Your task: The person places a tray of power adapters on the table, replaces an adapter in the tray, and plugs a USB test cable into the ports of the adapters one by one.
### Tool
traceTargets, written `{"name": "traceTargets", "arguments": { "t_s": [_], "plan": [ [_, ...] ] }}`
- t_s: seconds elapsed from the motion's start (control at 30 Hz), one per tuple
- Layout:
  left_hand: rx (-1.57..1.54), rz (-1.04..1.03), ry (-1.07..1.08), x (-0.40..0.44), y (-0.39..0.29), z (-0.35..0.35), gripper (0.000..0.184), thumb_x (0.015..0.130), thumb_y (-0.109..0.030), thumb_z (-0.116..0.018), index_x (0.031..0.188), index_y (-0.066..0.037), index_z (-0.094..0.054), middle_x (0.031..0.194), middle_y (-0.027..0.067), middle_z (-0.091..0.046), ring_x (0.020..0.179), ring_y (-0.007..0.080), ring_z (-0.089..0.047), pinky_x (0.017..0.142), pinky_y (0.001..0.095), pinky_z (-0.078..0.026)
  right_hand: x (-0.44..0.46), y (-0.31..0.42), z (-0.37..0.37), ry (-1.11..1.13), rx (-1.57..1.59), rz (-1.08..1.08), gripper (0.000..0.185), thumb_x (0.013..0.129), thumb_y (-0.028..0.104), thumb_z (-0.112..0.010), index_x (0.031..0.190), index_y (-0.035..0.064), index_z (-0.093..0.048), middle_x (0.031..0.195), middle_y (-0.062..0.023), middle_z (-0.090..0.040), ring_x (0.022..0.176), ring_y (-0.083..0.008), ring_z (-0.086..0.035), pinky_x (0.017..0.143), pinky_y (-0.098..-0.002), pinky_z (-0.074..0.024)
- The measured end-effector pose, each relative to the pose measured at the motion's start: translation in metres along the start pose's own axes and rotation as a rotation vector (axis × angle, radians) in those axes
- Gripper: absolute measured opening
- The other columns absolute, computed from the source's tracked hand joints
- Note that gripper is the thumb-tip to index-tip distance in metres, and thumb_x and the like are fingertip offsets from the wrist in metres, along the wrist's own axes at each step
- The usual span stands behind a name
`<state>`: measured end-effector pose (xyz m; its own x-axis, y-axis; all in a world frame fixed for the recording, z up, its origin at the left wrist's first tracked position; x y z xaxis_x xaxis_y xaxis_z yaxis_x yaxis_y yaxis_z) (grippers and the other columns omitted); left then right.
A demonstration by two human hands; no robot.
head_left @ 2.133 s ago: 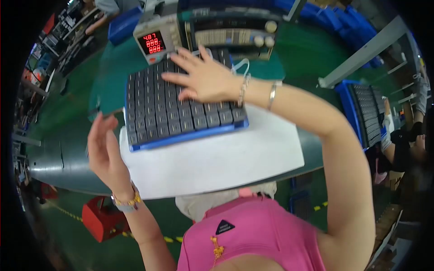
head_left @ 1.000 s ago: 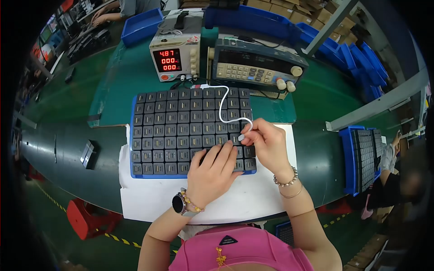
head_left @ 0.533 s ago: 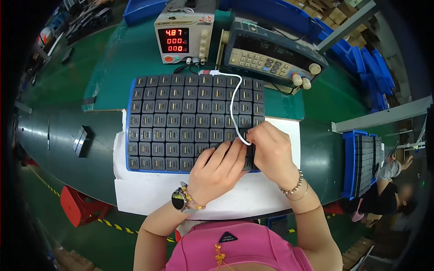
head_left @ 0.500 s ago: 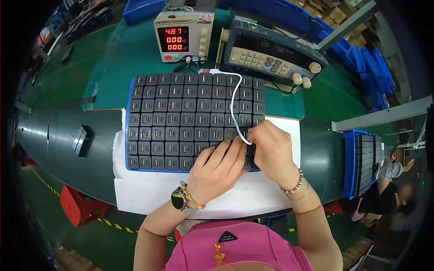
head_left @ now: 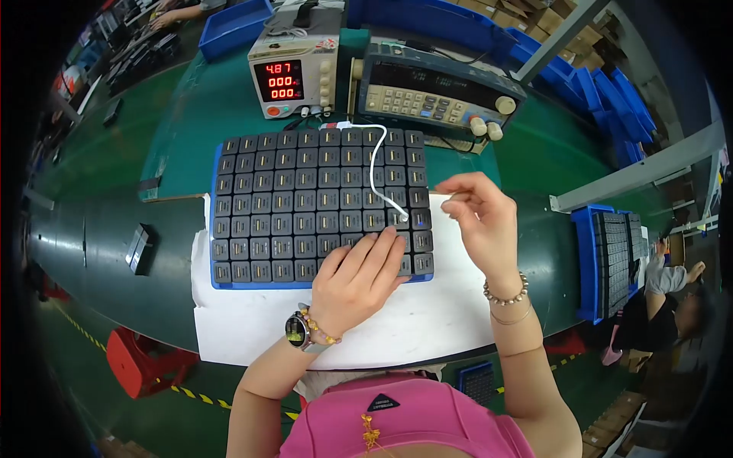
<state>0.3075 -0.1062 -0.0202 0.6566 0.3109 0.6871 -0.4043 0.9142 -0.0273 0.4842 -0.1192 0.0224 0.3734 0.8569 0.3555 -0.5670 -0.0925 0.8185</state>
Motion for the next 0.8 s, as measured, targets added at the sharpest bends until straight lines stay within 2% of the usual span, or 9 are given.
{"name": "traceTargets", "arguments": {
  "t_s": [0.13, 0.17, 0.33, 0.37, 0.5, 0.6, 0.77, 0.8],
  "plan": [
    [-0.001, -0.002, 0.032, 0.000, -0.001, -0.001, 0.046, 0.074, -0.040, -0.070, 0.110, -0.011, -0.066, 0.117, 0.0021, -0.062, 0.099, 0.0182, -0.057, 0.078, 0.0326, -0.043, -0.008, 0.014, -0.017, 0.076, -0.180, 0.154, 0.019, 0.072, -0.005, -0.068, 0.090, 0.0004, -0.065, 0.083, -0.0096, -0.066, 0.073, -0.0223, -0.063, 0.064, -0.0306, -0.0510],
    [-0.002, 0.012, 0.039, 0.001, -0.002, -0.001, 0.046, 0.073, -0.039, -0.070, 0.110, -0.012, -0.066, 0.117, 0.0018, -0.062, 0.100, 0.0181, -0.057, 0.079, 0.0333, -0.042, -0.009, 0.015, -0.021, 0.060, -0.176, 0.194, 0.018, 0.070, -0.003, -0.069, 0.087, 0.0010, -0.066, 0.082, -0.0100, -0.065, 0.076, -0.0264, -0.061, 0.066, -0.0338, -0.0505],
    [-0.006, 0.082, 0.115, 0.005, -0.008, 0.001, 0.047, 0.072, -0.033, -0.070, 0.111, -0.008, -0.062, 0.119, 0.0053, -0.060, 0.102, 0.0202, -0.056, 0.086, 0.0394, -0.039, -0.005, 0.016, -0.036, 0.138, -0.244, 0.276, 0.013, 0.070, -0.003, -0.069, 0.081, 0.0016, -0.064, 0.078, -0.0101, -0.063, 0.074, -0.0289, -0.057, 0.065, -0.0363, -0.0479],
    [-0.004, 0.084, 0.126, 0.006, -0.011, 0.002, 0.041, 0.075, -0.027, -0.066, 0.110, -0.006, -0.061, 0.118, 0.0077, -0.059, 0.103, 0.0209, -0.055, 0.087, 0.0402, -0.039, -0.005, 0.019, -0.037, 0.149, -0.251, 0.285, 0.013, 0.070, -0.003, -0.069, 0.080, 0.0016, -0.063, 0.077, -0.0102, -0.062, 0.073, -0.0293, -0.057, 0.065, -0.0366, -0.0475],
    [-0.015, 0.119, 0.131, 0.010, -0.015, 0.002, 0.031, 0.079, -0.017, -0.059, 0.107, -0.004, -0.060, 0.116, 0.0087, -0.058, 0.102, 0.0193, -0.055, 0.087, 0.0403, -0.039, -0.004, 0.027, -0.041, 0.161, -0.272, 0.368, 0.014, 0.067, -0.004, -0.069, 0.076, 0.0013, -0.060, 0.074, -0.0107, -0.059, 0.072, -0.0306, -0.055, 0.064, -0.0375, -0.0466],
    [-0.021, 0.120, 0.111, 0.009, -0.014, 0.001, 0.031, 0.079, -0.018, -0.060, 0.106, -0.004, -0.060, 0.116, 0.0086, -0.058, 0.101, 0.0185, -0.055, 0.087, 0.0399, -0.039, -0.003, 0.025, -0.042, 0.134, -0.275, 0.453, 0.016, 0.061, -0.006, -0.071, 0.070, 0.0007, -0.059, 0.070, -0.0105, -0.058, 0.068, -0.0302, -0.055, 0.061, -0.0370, -0.0460],
    [-0.055, 0.134, 0.132, 0.008, -0.011, 0.000, 0.034, 0.076, -0.023, -0.063, 0.105, -0.004, -0.060, 0.117, 0.0082, -0.057, 0.102, 0.0184, -0.055, 0.088, 0.0421, -0.038, 0.003, 0.015, -0.041, 0.098, -0.206, 0.269, 0.012, 0.062, -0.006, -0.069, 0.067, 0.0007, -0.059, 0.066, -0.0113, -0.057, 0.064, -0.0305, -0.054, 0.057, -0.0368, -0.0445],
    [-0.060, 0.136, 0.133, 0.008, -0.010, 0.000, 0.034, 0.076, -0.023, -0.064, 0.105, -0.005, -0.060, 0.117, 0.0081, -0.057, 0.102, 0.0184, -0.055, 0.088, 0.0424, -0.038, 0.001, 0.018, -0.041, 0.074, -0.208, 0.326, 0.012, 0.063, -0.006, -0.068, 0.067, 0.0006, -0.059, 0.066, -0.0114, -0.057, 0.064, -0.0304, -0.054, 0.057, -0.0368, -0.0444]
  ]
}}
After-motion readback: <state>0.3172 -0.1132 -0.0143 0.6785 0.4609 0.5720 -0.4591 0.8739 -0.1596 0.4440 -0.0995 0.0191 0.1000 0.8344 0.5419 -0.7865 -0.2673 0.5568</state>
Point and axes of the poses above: each hand's wrist, its own x-axis towards the middle knuckle, its own z-axis out of the back of the hand, y = z × x, the point moved 6 cm from there along x, towards the middle knuckle
